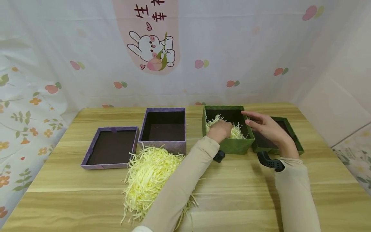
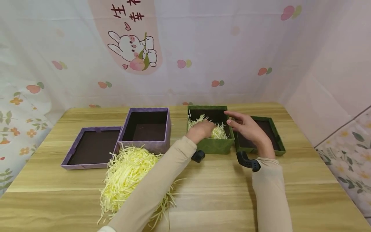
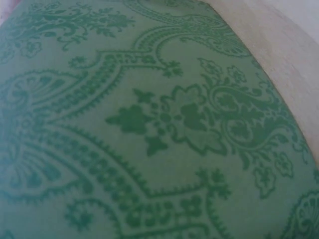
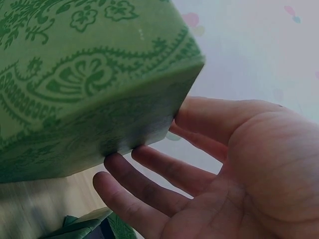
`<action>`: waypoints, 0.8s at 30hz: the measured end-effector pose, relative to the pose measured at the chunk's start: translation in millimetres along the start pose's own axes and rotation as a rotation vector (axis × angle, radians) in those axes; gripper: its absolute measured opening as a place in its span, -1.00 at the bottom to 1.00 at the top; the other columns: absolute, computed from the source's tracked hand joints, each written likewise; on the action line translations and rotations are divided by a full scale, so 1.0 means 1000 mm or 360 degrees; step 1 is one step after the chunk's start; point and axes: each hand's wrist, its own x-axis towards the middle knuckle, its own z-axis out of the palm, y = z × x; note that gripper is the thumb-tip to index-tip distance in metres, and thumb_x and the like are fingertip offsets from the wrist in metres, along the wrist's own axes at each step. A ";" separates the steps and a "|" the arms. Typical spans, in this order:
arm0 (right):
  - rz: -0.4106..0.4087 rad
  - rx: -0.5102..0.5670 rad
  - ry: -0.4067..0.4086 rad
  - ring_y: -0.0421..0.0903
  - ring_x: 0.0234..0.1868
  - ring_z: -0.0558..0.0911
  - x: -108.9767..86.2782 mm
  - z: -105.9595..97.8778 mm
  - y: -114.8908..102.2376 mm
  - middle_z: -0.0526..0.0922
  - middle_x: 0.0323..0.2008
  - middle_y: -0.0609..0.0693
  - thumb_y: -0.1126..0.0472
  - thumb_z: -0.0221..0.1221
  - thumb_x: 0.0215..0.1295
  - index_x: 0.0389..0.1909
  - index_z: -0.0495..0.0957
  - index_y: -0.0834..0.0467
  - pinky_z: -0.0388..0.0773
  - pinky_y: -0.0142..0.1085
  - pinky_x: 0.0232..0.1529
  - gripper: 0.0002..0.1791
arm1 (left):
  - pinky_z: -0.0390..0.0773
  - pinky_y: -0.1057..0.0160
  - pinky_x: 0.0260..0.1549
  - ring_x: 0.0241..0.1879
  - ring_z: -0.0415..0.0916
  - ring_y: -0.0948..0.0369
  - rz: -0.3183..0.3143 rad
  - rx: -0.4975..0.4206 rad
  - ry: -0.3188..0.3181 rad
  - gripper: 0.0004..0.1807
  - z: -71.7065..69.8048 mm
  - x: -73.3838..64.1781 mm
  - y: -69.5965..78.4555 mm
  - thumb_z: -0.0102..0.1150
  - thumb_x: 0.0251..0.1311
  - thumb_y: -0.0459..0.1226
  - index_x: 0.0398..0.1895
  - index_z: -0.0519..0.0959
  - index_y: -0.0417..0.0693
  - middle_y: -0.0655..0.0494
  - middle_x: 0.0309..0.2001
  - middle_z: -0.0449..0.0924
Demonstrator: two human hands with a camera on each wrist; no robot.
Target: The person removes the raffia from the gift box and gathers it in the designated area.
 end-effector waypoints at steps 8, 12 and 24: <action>-0.0021 -0.0008 0.0003 0.15 0.31 0.21 0.000 -0.001 0.004 0.07 0.39 0.08 -0.03 -0.01 0.39 0.41 0.13 0.03 0.26 0.07 0.16 -0.38 | 0.38 0.30 -0.51 -0.46 0.42 0.26 0.0010 0.0004 0.0011 -0.72 0.000 -0.001 0.001 -0.04 0.36 -0.24 0.07 0.54 0.12 0.14 -0.31 0.55; -0.0009 -0.0019 0.0014 0.13 0.31 0.22 0.006 -0.001 0.004 0.07 0.40 0.06 -0.04 -0.03 0.40 0.43 0.08 -0.04 0.28 0.05 0.15 -0.38 | 0.43 0.30 -0.48 -0.41 0.46 0.26 -0.0005 0.0013 -0.0007 -0.71 0.002 0.005 -0.002 -0.04 0.36 -0.24 0.08 0.54 0.14 0.15 -0.22 0.57; 0.0031 -0.0032 -0.0151 0.18 0.34 0.13 0.030 -0.023 0.000 -0.01 0.41 0.17 -0.02 -0.06 0.43 0.45 0.00 -0.03 0.32 0.06 0.12 -0.36 | 0.38 0.28 -0.53 -0.47 0.40 0.24 -0.0006 0.0017 0.0028 -0.75 0.000 -0.001 0.001 -0.02 0.34 -0.23 0.00 0.57 0.14 0.14 -0.31 0.55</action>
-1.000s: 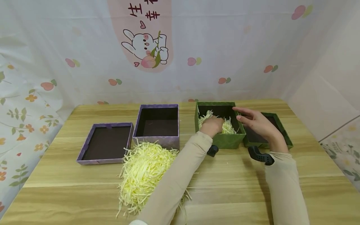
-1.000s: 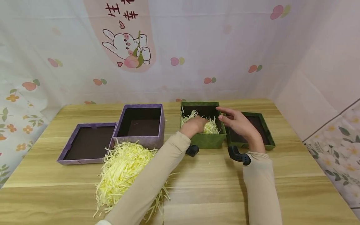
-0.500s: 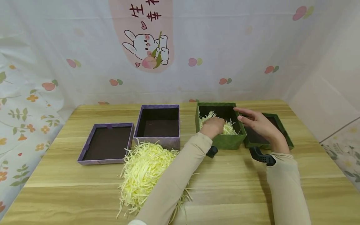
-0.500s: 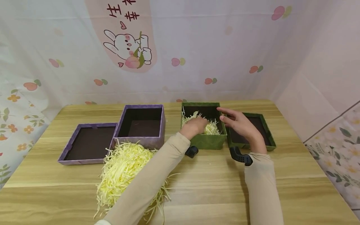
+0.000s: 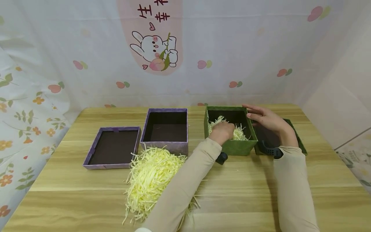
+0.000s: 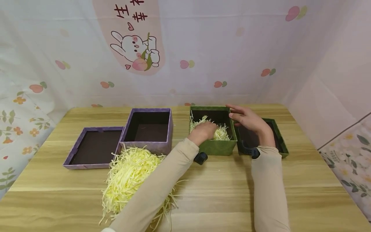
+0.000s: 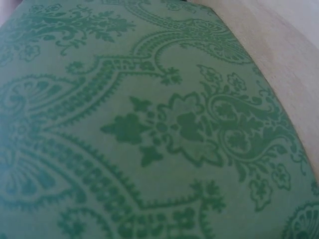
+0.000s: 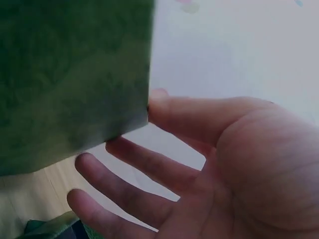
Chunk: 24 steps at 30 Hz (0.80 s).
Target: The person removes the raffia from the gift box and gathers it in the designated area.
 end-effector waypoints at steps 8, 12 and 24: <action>0.0021 0.0177 -0.0088 0.17 0.27 0.25 0.009 -0.013 0.007 0.09 0.37 0.18 0.08 0.00 0.41 0.41 0.10 0.15 0.37 0.00 0.10 -0.38 | 0.43 0.27 -0.47 -0.42 0.43 0.24 0.0006 -0.0017 0.0019 -0.70 0.002 0.001 -0.001 -0.01 0.34 -0.21 0.08 0.54 0.18 0.14 -0.19 0.57; 0.0033 0.0187 -0.0098 0.16 0.23 0.30 0.013 -0.017 0.006 0.13 0.36 0.21 0.13 0.03 0.39 0.39 0.13 0.21 0.41 -0.02 0.07 -0.39 | 0.48 0.27 -0.42 -0.38 0.45 0.25 0.0011 0.0027 0.0022 -0.71 0.004 0.003 0.001 -0.02 0.34 -0.22 0.07 0.55 0.18 0.16 -0.16 0.57; 0.0149 0.0060 -0.0105 0.07 0.05 0.50 0.014 -0.023 -0.008 0.28 0.23 0.37 0.17 0.02 0.39 0.39 0.13 0.20 0.51 -0.05 -0.07 -0.41 | 0.38 0.29 -0.46 -0.35 0.45 0.25 0.0153 0.0151 0.0005 -0.70 -0.007 0.005 -0.001 -0.04 0.34 -0.23 0.09 0.51 0.14 0.13 -0.10 0.54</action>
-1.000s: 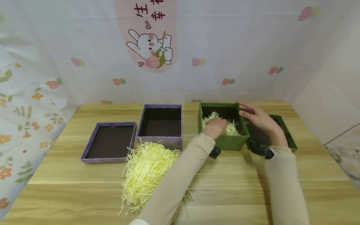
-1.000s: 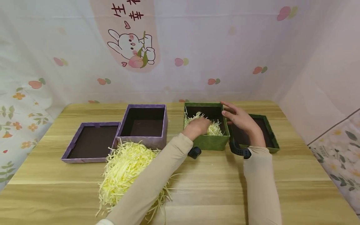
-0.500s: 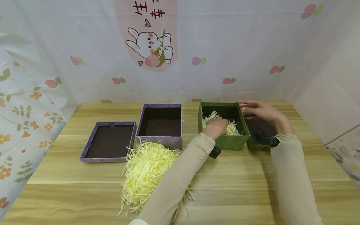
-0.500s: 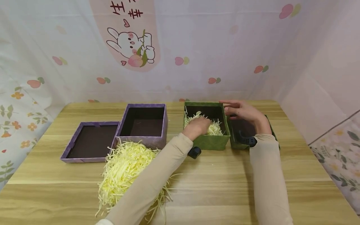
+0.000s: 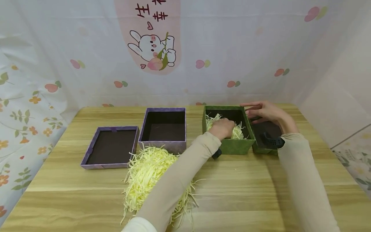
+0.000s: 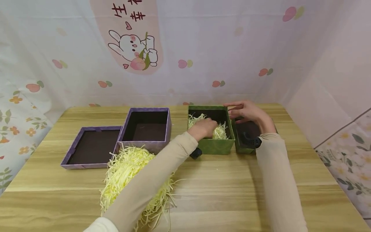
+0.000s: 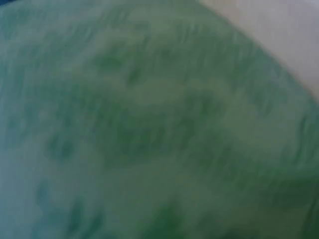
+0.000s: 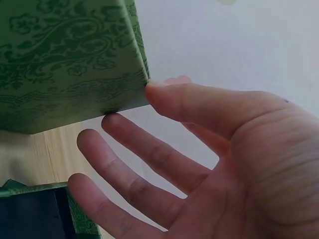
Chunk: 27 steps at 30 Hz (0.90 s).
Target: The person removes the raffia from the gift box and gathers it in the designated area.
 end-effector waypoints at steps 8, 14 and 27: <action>0.0000 -0.0026 -0.0020 0.12 0.07 0.48 0.000 0.000 -0.002 0.26 0.24 0.39 0.18 0.02 0.40 0.39 0.12 0.22 0.49 -0.03 -0.04 -0.40 | 0.48 0.27 -0.26 -0.03 0.40 0.21 0.0086 0.0083 0.0059 -0.53 -0.014 -0.009 -0.003 0.07 0.26 -0.25 0.26 0.38 0.17 0.12 0.12 0.40; 0.0023 -0.0046 0.0026 0.16 0.09 0.47 -0.001 0.001 -0.004 0.29 0.22 0.38 0.20 0.02 0.39 0.38 0.16 0.20 0.49 -0.03 -0.05 -0.43 | 0.46 0.22 -0.08 0.13 0.32 0.17 0.0195 0.0113 0.0109 -0.48 -0.017 -0.018 -0.005 0.06 0.28 -0.25 0.31 0.32 0.22 0.11 0.23 0.30; 0.0034 -0.0054 0.0058 0.08 0.04 0.53 -0.002 0.001 -0.006 0.31 0.21 0.37 0.15 0.07 0.37 0.36 0.20 0.19 0.50 -0.03 -0.05 -0.41 | 0.50 0.26 -0.18 0.07 0.36 0.16 0.0345 0.0143 0.0242 -0.35 -0.020 -0.026 -0.009 0.21 0.16 -0.26 0.35 0.29 0.17 0.06 0.25 0.27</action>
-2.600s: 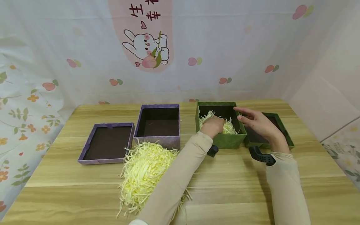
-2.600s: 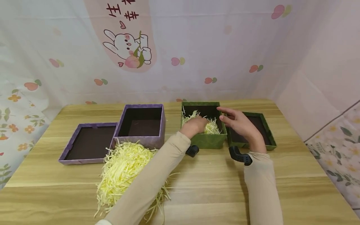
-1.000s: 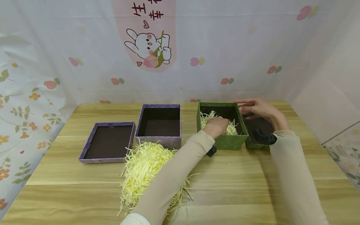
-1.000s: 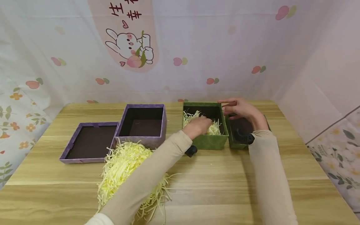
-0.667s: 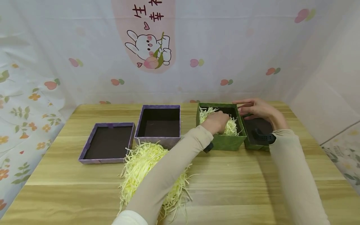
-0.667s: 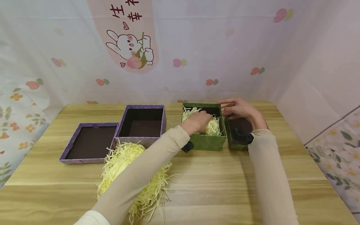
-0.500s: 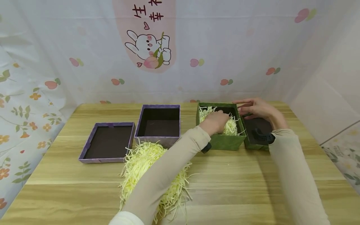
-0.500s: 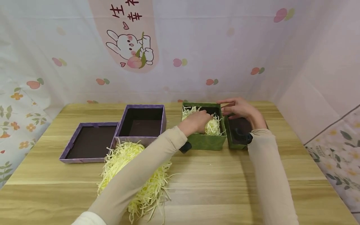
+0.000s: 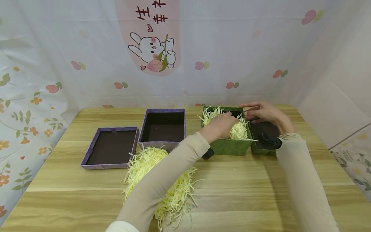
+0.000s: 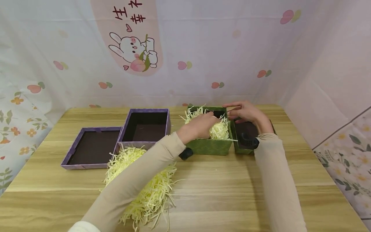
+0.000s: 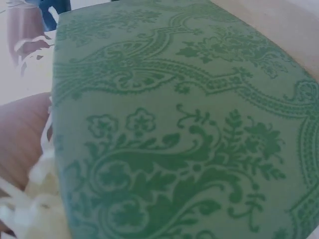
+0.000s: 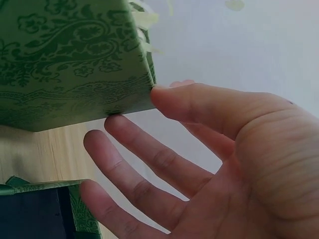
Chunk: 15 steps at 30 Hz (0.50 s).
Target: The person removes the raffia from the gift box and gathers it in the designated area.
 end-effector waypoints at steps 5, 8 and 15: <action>-0.0002 0.0007 0.0008 0.04 0.01 0.54 0.000 0.001 -0.001 0.35 0.19 0.36 0.13 0.08 0.36 0.36 0.21 0.21 0.49 -0.02 -0.04 -0.40 | 0.49 0.25 -0.14 0.04 0.36 0.16 0.0021 0.0022 0.0020 -0.34 -0.004 -0.004 0.000 0.24 0.13 -0.27 0.34 0.30 0.15 0.07 0.19 0.32; -0.0007 -0.0008 0.0019 0.00 -0.03 0.54 0.000 0.001 0.000 0.35 0.18 0.36 0.16 0.05 0.37 0.36 0.21 0.21 0.50 -0.04 -0.06 -0.43 | 0.49 0.25 -0.16 0.00 0.39 0.15 0.0037 0.0010 0.0050 -0.35 -0.008 -0.007 0.000 0.24 0.13 -0.29 0.32 0.32 0.15 0.08 0.17 0.34; -0.0045 -0.0039 0.0023 0.05 0.07 0.43 0.000 0.001 0.000 0.23 0.25 0.39 0.27 -0.07 0.42 0.34 0.20 0.26 0.55 -0.15 -0.14 -0.51 | 0.48 0.25 -0.16 -0.07 0.42 0.13 0.0065 0.0014 0.0140 -0.33 -0.020 -0.013 0.001 0.28 0.10 -0.32 0.31 0.32 0.14 0.06 0.18 0.34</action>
